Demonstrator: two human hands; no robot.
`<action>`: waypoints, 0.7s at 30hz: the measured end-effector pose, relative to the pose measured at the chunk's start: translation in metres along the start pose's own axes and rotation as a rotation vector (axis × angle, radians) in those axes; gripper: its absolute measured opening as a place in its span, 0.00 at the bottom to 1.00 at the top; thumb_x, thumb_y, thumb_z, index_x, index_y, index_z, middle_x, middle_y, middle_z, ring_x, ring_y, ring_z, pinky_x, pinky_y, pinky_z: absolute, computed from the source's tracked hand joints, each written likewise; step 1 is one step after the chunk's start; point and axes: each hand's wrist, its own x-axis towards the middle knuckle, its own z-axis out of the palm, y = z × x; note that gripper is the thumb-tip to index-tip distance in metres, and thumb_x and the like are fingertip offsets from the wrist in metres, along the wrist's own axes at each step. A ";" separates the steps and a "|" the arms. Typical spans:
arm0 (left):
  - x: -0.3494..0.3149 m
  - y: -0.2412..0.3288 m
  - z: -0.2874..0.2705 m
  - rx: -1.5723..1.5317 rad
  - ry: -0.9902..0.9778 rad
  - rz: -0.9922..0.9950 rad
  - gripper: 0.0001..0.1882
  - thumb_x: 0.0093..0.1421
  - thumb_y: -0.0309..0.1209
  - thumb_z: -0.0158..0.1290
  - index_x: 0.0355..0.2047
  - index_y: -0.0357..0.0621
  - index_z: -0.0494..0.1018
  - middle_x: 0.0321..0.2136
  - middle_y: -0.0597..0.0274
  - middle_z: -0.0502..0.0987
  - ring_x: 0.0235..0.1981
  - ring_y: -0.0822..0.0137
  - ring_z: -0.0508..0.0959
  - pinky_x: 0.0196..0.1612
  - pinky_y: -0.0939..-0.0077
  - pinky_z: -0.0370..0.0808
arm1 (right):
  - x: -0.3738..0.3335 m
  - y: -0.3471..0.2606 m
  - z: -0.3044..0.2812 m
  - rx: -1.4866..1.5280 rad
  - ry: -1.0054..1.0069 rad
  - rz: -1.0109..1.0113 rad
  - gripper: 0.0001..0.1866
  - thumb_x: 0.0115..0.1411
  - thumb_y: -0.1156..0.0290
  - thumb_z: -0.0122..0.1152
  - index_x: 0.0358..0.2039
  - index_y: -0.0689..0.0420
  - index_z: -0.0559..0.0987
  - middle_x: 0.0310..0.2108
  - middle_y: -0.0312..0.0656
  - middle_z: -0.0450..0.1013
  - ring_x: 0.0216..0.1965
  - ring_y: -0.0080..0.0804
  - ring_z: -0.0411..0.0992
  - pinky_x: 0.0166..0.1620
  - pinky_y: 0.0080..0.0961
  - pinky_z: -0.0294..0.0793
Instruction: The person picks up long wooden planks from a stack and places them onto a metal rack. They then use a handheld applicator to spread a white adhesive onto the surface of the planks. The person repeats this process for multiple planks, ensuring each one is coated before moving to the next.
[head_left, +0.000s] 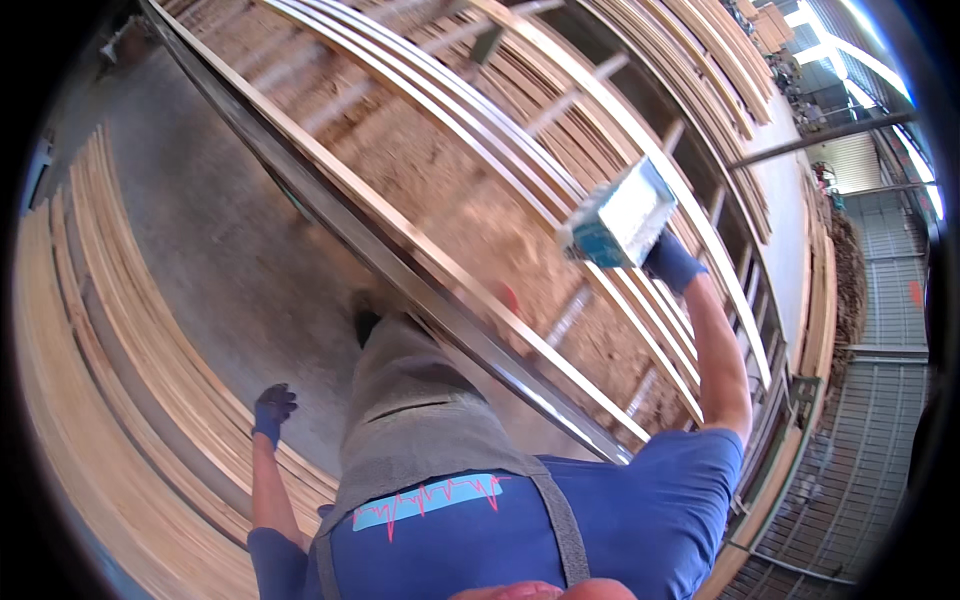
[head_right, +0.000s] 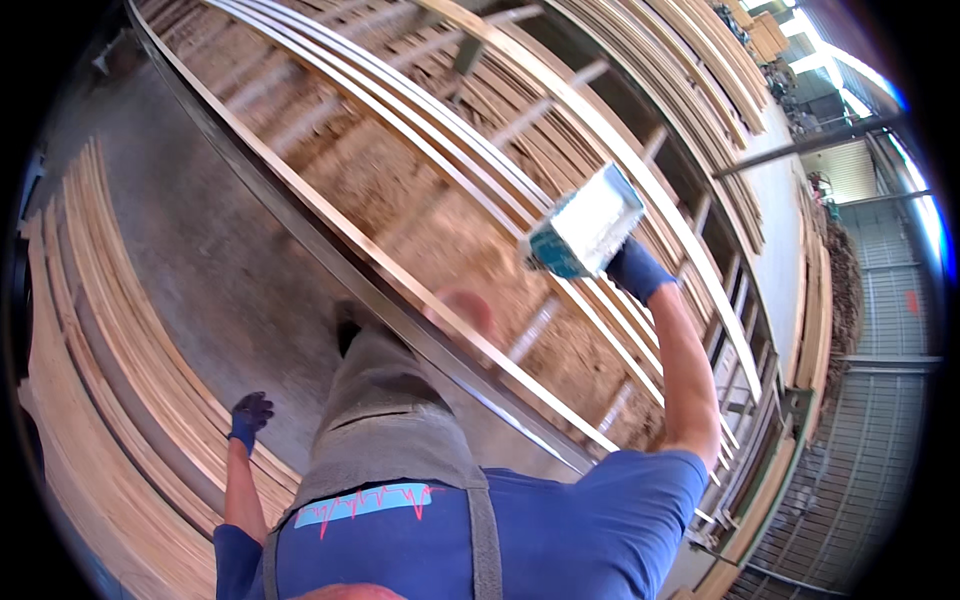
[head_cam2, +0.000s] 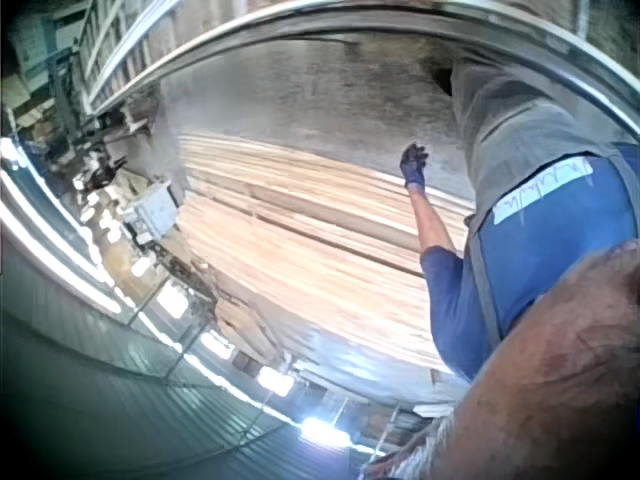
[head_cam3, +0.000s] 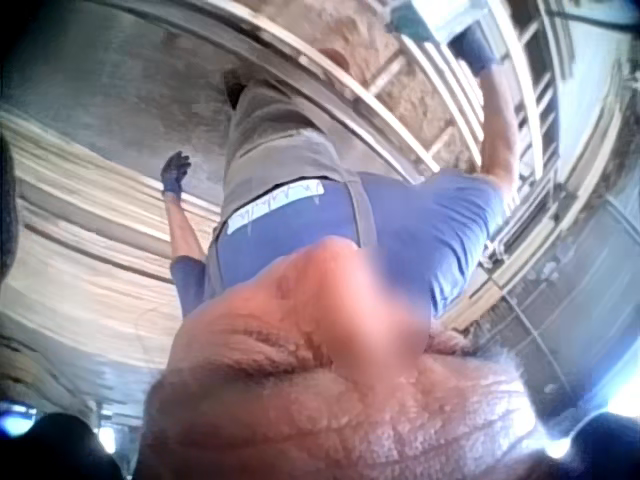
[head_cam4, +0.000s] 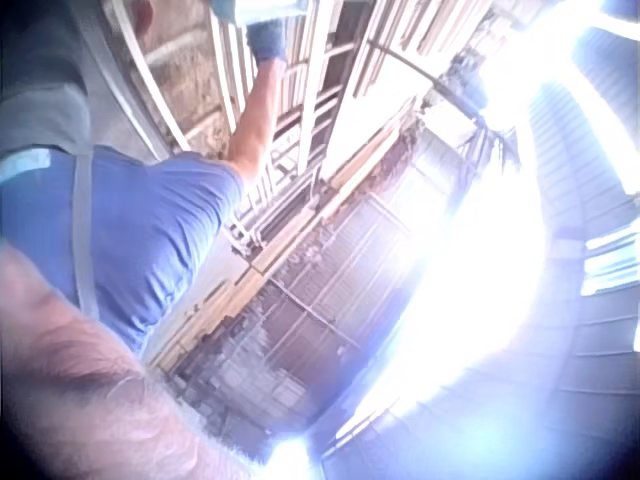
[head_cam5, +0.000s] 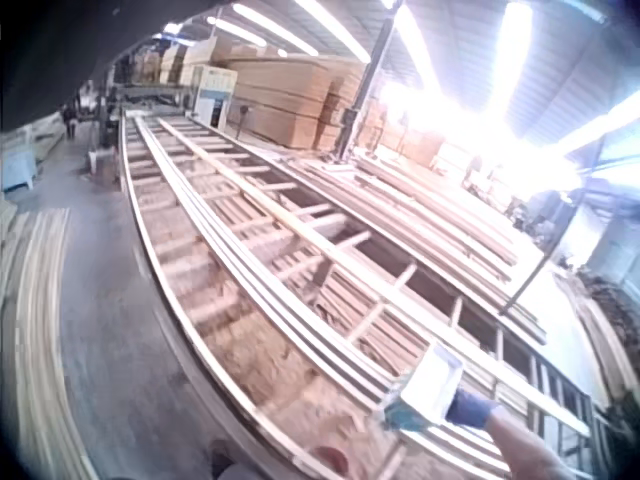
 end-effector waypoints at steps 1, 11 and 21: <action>-0.015 -0.027 0.020 0.006 0.070 -0.006 0.21 0.64 0.45 0.51 0.54 0.51 0.71 0.38 0.60 0.82 0.28 0.68 0.80 0.28 0.71 0.70 | -0.022 0.006 -0.002 0.087 0.005 0.044 0.29 0.62 0.69 0.61 0.63 0.54 0.67 0.62 0.47 0.66 0.63 0.37 0.62 0.67 0.34 0.59; -0.213 -0.191 0.228 -0.129 -0.030 0.016 0.16 0.65 0.36 0.52 0.50 0.42 0.74 0.39 0.52 0.80 0.29 0.64 0.81 0.26 0.75 0.77 | -0.057 0.078 0.003 0.060 -0.110 -0.020 0.16 0.68 0.57 0.50 0.48 0.52 0.76 0.35 0.31 0.75 0.34 0.20 0.73 0.35 0.19 0.74; -0.460 -0.067 0.769 0.441 -0.918 0.810 0.30 0.64 0.44 0.54 0.58 0.31 0.66 0.49 0.45 0.76 0.51 0.62 0.76 0.53 0.73 0.73 | -0.139 0.260 0.027 -0.460 0.176 -0.553 0.16 0.60 0.61 0.57 0.44 0.56 0.80 0.38 0.48 0.79 0.35 0.40 0.79 0.37 0.36 0.78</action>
